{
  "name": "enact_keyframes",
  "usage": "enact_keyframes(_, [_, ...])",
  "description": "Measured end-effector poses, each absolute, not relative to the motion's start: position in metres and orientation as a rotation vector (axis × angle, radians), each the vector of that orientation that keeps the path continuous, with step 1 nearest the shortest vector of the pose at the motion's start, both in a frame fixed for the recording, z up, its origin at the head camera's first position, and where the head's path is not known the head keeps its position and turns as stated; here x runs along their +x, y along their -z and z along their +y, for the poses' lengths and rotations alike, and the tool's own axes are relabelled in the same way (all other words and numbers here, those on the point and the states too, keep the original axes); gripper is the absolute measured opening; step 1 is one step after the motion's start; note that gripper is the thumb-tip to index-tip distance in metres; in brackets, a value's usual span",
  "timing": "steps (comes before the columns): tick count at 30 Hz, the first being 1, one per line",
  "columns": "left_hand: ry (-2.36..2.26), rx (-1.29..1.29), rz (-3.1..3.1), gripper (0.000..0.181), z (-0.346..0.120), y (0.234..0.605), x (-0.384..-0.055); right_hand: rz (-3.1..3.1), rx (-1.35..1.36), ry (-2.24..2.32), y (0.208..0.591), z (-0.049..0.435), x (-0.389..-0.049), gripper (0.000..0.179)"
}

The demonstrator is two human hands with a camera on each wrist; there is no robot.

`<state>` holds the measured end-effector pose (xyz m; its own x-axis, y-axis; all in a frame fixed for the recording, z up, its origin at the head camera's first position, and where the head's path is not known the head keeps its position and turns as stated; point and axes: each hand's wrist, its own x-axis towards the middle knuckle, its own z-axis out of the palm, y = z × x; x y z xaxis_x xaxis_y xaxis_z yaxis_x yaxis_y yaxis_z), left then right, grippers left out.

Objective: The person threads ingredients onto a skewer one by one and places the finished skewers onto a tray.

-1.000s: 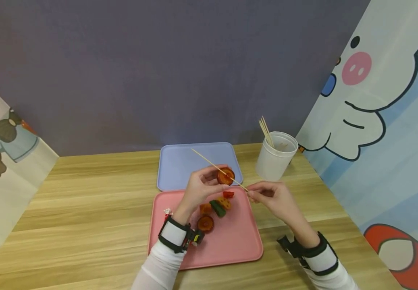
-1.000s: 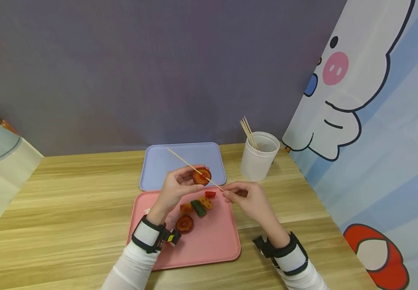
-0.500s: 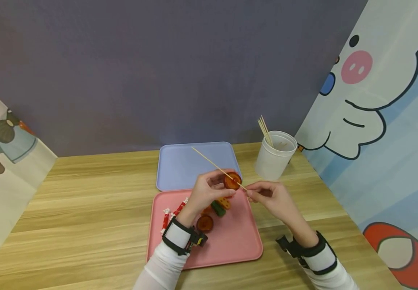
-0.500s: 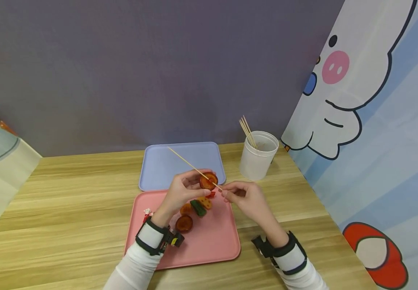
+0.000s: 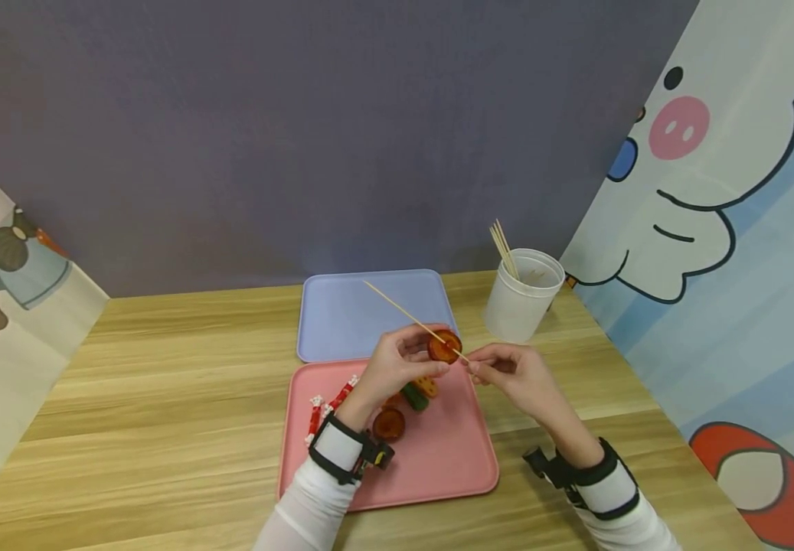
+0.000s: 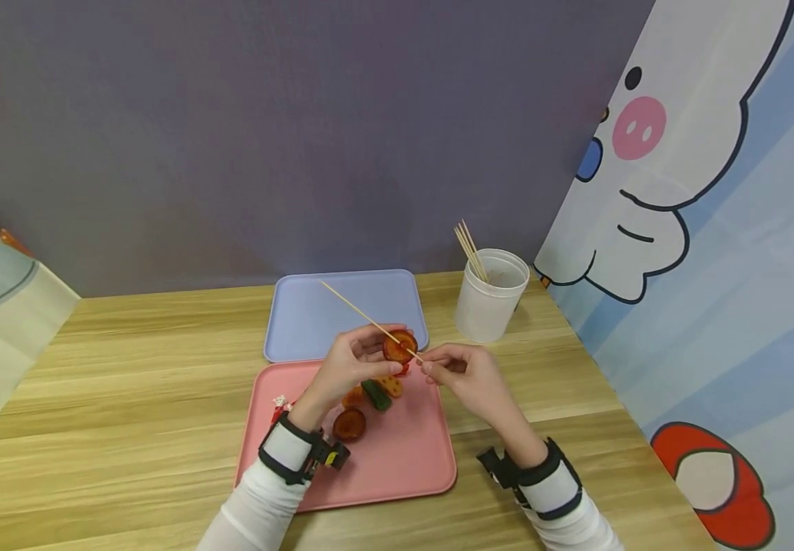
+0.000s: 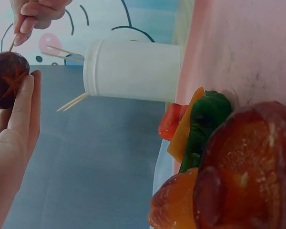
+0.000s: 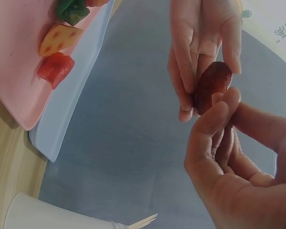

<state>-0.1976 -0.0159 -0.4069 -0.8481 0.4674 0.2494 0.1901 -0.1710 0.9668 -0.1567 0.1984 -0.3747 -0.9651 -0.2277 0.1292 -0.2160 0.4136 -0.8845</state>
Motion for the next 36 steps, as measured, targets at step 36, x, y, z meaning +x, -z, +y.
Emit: enact_keyframes(36, [-1.609, 0.856, 2.375, 0.039, -0.04, 0.413, -0.216, 2.629, -0.28, 1.636, 0.391, 0.224, -0.167, 0.022])
